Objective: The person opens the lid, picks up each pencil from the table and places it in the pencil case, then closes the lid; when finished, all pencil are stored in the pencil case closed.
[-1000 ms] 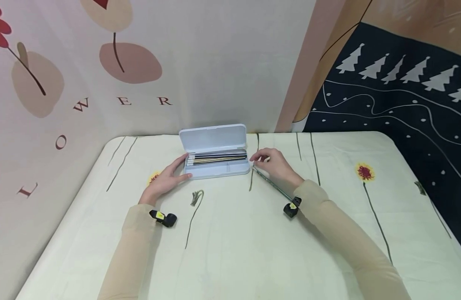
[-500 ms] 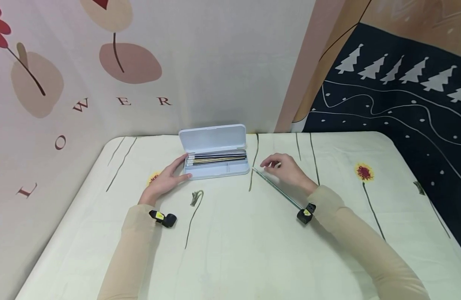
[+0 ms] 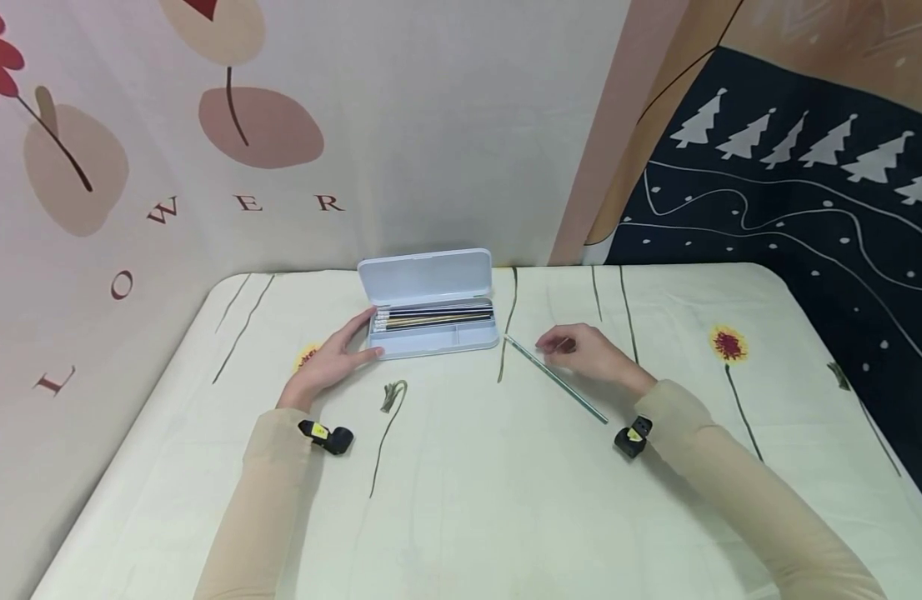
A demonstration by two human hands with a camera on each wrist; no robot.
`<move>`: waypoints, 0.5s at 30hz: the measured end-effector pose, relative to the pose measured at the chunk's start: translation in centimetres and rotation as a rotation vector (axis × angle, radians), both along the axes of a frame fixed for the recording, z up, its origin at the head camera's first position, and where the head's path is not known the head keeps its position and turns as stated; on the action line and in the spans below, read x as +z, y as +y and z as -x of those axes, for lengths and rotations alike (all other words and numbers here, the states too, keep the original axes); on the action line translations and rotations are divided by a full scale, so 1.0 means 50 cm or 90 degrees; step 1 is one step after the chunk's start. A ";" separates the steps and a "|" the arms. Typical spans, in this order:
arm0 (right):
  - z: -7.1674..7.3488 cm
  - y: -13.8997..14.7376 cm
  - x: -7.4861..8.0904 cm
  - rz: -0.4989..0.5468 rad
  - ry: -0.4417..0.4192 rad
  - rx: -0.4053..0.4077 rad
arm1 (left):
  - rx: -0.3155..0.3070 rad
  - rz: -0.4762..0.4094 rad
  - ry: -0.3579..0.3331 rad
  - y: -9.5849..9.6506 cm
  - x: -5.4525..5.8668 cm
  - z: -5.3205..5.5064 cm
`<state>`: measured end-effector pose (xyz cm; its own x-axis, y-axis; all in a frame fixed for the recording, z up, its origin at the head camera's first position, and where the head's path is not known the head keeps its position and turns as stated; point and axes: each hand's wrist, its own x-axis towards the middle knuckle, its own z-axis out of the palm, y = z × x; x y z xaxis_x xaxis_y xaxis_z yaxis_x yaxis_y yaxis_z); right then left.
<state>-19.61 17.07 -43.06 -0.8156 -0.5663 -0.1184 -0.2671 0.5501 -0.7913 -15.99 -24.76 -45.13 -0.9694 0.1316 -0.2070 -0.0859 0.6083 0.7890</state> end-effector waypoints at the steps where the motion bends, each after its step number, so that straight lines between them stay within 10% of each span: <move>1: -0.001 0.002 -0.003 -0.004 -0.004 0.003 | -0.001 0.001 0.002 0.000 0.000 0.000; 15: -0.026 -0.006 -0.028 0.014 -0.002 -0.003 | 0.001 0.018 -0.002 0.000 0.001 0.001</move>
